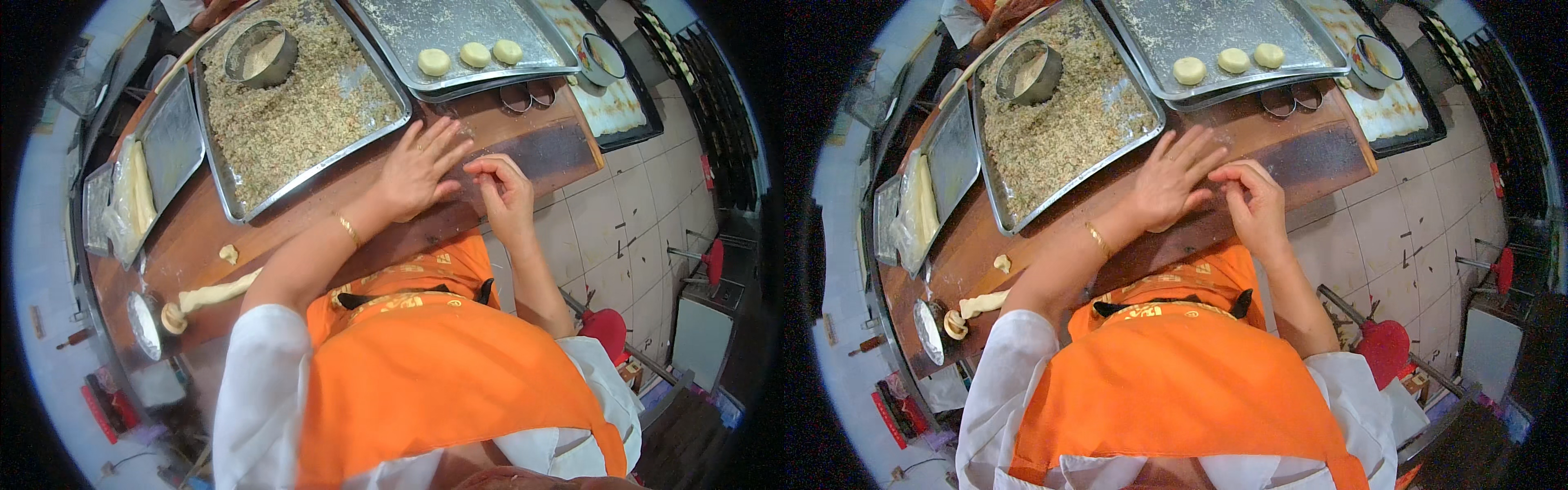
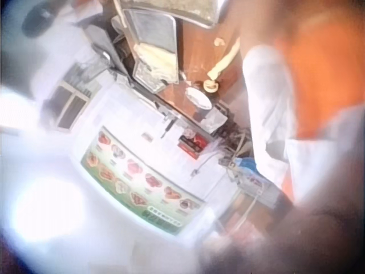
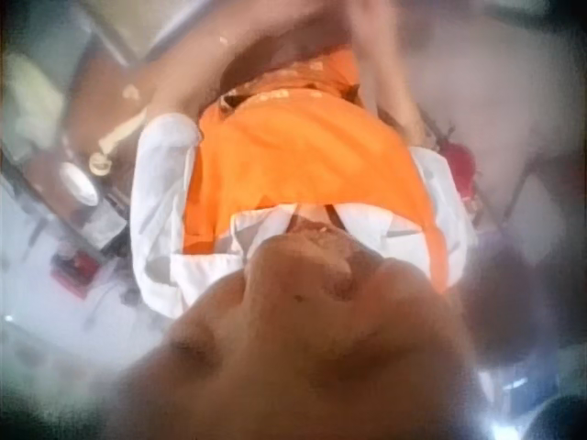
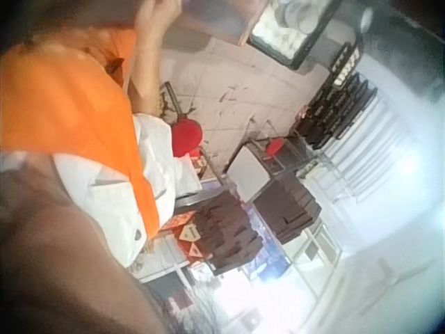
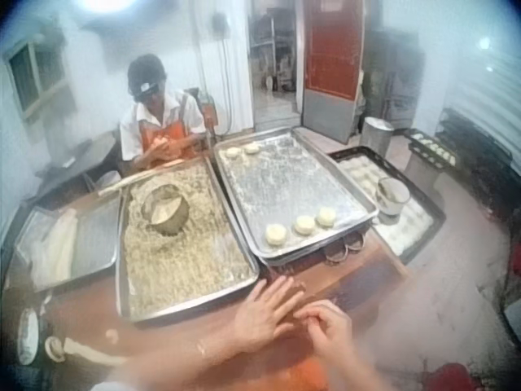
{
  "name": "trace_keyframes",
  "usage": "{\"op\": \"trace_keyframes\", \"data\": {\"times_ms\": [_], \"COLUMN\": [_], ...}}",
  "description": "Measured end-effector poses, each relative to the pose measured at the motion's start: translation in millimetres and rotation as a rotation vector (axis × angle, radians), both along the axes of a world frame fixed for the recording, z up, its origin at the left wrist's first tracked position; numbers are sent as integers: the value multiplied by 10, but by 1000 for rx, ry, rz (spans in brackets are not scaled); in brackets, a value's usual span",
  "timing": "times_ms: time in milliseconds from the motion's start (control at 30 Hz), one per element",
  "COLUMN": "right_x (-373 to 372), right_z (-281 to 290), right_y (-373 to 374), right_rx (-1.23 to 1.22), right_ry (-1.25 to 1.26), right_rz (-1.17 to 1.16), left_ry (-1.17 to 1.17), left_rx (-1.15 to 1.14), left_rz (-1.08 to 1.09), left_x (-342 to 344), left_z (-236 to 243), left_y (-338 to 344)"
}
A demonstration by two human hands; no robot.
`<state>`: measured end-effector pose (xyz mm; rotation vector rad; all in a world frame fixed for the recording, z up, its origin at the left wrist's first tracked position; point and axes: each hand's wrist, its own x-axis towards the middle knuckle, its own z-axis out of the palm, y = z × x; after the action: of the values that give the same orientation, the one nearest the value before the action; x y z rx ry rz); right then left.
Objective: The person prepares bread rolls by portioning dough, filling it with a crumbly mixture by hand, and shaping it into rolls on a wooden table.
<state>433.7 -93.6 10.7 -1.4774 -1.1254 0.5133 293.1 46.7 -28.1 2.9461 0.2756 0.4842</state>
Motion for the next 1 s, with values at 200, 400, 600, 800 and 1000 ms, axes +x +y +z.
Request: {"op": "trace_keyframes", "data": {"times_ms": [200, 400, 600, 800, 1000], "right_x": [-162, -405, -649, -621, -812], "right_z": [-30, 285, 126, 210, -50], "right_y": [129, 355, 1241, 2044, 2475], "right_rx": [-13, -4, 79, -598, -809], "right_ry": [-82, -170, -189, -1038, -1116], "right_rz": [52, 123, 314, 424, 608], "left_ry": [-21, -85, -194, -346, -1042], "left_rx": [-137, -182, -203, -1079, -2084], "left_rz": [68, 152, 95, 384, 37], "left_x": [-189, -603, -833, -1365, -2106], "left_z": [-74, -128, 46, 255, 440], "left_y": [-159, -343, -170, -302, -359]}}
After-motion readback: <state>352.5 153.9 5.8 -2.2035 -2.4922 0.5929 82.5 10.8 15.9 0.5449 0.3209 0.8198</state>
